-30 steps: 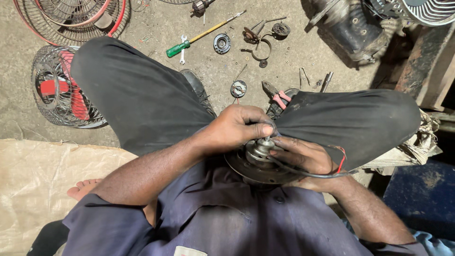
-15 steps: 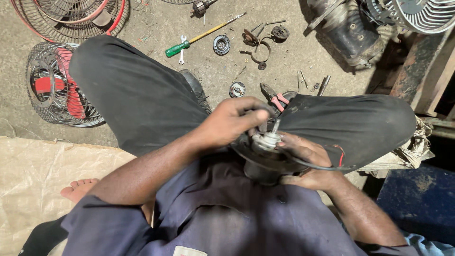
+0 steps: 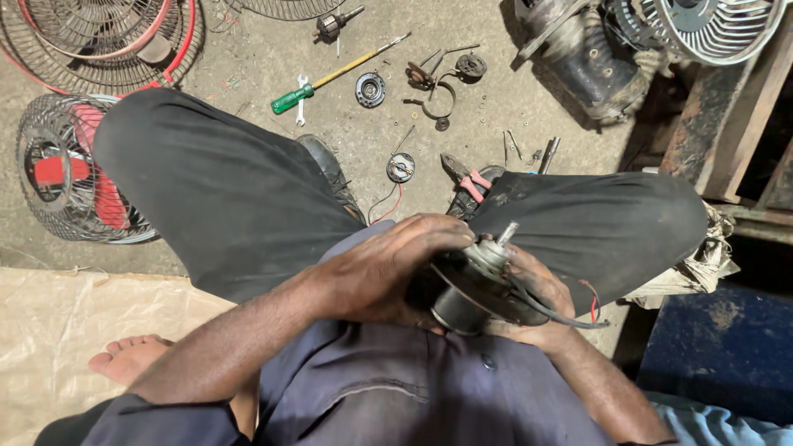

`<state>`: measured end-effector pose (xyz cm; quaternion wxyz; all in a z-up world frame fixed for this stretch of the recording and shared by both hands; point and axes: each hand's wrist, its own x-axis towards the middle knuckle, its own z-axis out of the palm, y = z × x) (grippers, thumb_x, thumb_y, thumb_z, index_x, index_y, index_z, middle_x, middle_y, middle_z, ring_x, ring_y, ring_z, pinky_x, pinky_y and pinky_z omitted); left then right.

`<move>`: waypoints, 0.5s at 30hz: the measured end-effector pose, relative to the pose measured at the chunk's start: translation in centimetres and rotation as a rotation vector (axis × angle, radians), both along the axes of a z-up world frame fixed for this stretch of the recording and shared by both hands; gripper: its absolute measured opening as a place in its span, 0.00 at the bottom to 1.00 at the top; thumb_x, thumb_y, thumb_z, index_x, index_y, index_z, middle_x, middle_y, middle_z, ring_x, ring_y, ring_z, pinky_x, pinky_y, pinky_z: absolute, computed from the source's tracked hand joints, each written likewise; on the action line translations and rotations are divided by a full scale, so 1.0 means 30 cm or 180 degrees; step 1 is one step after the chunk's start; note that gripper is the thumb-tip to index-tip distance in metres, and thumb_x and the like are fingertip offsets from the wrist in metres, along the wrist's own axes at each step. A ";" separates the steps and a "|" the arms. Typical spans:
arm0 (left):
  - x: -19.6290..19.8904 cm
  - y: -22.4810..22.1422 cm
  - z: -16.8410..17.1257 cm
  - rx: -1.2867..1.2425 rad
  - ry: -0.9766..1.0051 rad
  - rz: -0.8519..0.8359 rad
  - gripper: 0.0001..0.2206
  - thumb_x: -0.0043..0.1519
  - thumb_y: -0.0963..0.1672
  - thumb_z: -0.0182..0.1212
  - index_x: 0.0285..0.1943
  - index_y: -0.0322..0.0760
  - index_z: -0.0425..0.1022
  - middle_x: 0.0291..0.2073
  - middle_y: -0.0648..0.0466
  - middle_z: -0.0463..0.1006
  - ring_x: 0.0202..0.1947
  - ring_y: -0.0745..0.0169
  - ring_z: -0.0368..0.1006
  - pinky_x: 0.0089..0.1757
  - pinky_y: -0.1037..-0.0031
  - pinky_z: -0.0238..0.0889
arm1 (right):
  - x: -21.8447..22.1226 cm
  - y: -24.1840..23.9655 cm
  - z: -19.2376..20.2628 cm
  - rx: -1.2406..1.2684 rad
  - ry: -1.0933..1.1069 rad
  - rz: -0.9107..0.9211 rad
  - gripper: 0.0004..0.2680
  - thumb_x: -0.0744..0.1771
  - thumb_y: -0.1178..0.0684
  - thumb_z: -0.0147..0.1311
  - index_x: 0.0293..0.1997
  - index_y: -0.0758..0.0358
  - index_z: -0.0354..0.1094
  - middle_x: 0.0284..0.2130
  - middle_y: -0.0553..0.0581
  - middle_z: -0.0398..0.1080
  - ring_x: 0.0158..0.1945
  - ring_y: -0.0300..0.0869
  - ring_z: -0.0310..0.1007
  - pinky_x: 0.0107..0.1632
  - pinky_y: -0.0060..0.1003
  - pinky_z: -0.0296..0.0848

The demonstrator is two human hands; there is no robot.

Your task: The person sits on the floor and assembles an electric fan motor. They insert the rotor into the stator, use pliers to adjust components, and use a screwdriver to tighten a screw on the motor housing. The person then attaches the motor to a fan base and secures it.

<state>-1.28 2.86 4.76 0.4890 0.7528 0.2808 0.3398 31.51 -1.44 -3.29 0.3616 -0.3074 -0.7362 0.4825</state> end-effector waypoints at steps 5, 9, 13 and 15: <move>-0.002 0.025 0.003 -0.0213 -0.0109 -0.0262 0.43 0.46 0.46 0.82 0.70 0.34 0.63 0.62 0.44 0.70 0.65 0.43 0.69 0.62 0.59 0.66 | 0.001 -0.004 0.006 -0.0060 -0.0103 0.0017 0.30 0.60 0.46 0.74 0.66 0.53 0.60 0.68 0.68 0.60 0.69 0.64 0.66 0.67 0.58 0.72; 0.000 0.002 -0.006 -0.0119 0.0060 -0.0253 0.39 0.42 0.46 0.81 0.65 0.34 0.67 0.57 0.45 0.72 0.61 0.44 0.71 0.57 0.61 0.69 | 0.012 -0.001 0.020 -0.0233 -0.0223 0.0230 0.30 0.58 0.47 0.76 0.64 0.53 0.61 0.68 0.71 0.61 0.69 0.65 0.67 0.66 0.57 0.73; 0.003 -0.022 0.006 -0.0037 0.0185 -0.0204 0.38 0.43 0.46 0.82 0.64 0.33 0.68 0.56 0.46 0.72 0.58 0.44 0.71 0.55 0.61 0.69 | 0.005 -0.001 0.032 -0.0153 -0.0607 0.0290 0.32 0.55 0.46 0.78 0.62 0.53 0.60 0.65 0.72 0.63 0.67 0.62 0.68 0.63 0.53 0.72; 0.002 -0.004 0.007 0.0118 0.0135 -0.0219 0.39 0.44 0.47 0.82 0.65 0.34 0.67 0.57 0.46 0.72 0.60 0.44 0.71 0.57 0.61 0.68 | -0.003 0.011 0.031 -0.0141 -0.0345 0.0262 0.32 0.56 0.47 0.78 0.64 0.53 0.60 0.66 0.71 0.63 0.68 0.61 0.68 0.66 0.52 0.72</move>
